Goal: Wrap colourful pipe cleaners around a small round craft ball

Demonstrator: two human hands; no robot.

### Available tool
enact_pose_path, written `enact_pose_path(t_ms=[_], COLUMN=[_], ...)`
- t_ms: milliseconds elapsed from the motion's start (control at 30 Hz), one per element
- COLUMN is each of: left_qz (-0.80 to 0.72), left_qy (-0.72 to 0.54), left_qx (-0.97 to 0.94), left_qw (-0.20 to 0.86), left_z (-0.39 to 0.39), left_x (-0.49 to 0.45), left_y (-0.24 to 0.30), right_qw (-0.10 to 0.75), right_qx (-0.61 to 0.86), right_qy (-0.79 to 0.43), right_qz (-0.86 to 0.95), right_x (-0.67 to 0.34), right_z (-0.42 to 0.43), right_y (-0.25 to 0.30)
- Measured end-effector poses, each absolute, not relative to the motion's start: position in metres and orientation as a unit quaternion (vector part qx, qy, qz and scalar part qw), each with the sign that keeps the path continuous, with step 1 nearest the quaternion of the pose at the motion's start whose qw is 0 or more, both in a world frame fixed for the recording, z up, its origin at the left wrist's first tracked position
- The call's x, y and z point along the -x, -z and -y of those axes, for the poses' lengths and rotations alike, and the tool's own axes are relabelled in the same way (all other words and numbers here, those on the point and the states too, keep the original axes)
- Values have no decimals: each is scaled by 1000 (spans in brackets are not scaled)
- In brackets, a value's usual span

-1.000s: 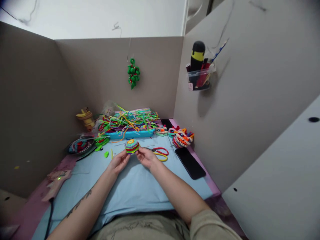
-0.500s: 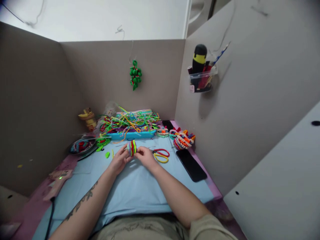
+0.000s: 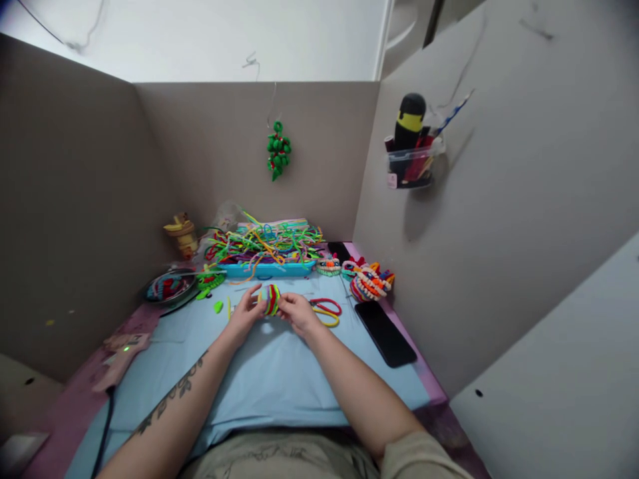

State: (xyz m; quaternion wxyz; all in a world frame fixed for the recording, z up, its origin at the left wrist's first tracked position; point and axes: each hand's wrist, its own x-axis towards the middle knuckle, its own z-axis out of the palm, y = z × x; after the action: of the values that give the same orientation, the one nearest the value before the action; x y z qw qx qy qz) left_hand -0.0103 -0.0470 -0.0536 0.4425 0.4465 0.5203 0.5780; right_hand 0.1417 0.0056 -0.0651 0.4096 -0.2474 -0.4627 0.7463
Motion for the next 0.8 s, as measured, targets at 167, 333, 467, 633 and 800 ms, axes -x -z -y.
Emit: enact_pose_path(t_ms=[167, 333, 467, 633, 800], left_qz=[-513, -518, -517, -530, -506], left_qy=[-552, -532, -535, -538, -561], left_qx=[-439, -452, -457, -462, -483], left_qw=[490, 494, 487, 464, 444], left_z=[51, 51, 49, 50, 49], left_x=[11, 10, 10, 9, 10], left_y=[51, 54, 57, 52, 53], right_qw=[391, 398, 411, 405, 383], right_qx=[218, 256, 263, 268, 256], right_qy=[-770, -748, -727, -737, -766], right_qz=[455, 465, 483, 470, 449], right_x=[-142, -142, -139, -141, -146], right_z=[-3, -2, -2, -3, -6], right_y=[61, 61, 65, 63, 62])
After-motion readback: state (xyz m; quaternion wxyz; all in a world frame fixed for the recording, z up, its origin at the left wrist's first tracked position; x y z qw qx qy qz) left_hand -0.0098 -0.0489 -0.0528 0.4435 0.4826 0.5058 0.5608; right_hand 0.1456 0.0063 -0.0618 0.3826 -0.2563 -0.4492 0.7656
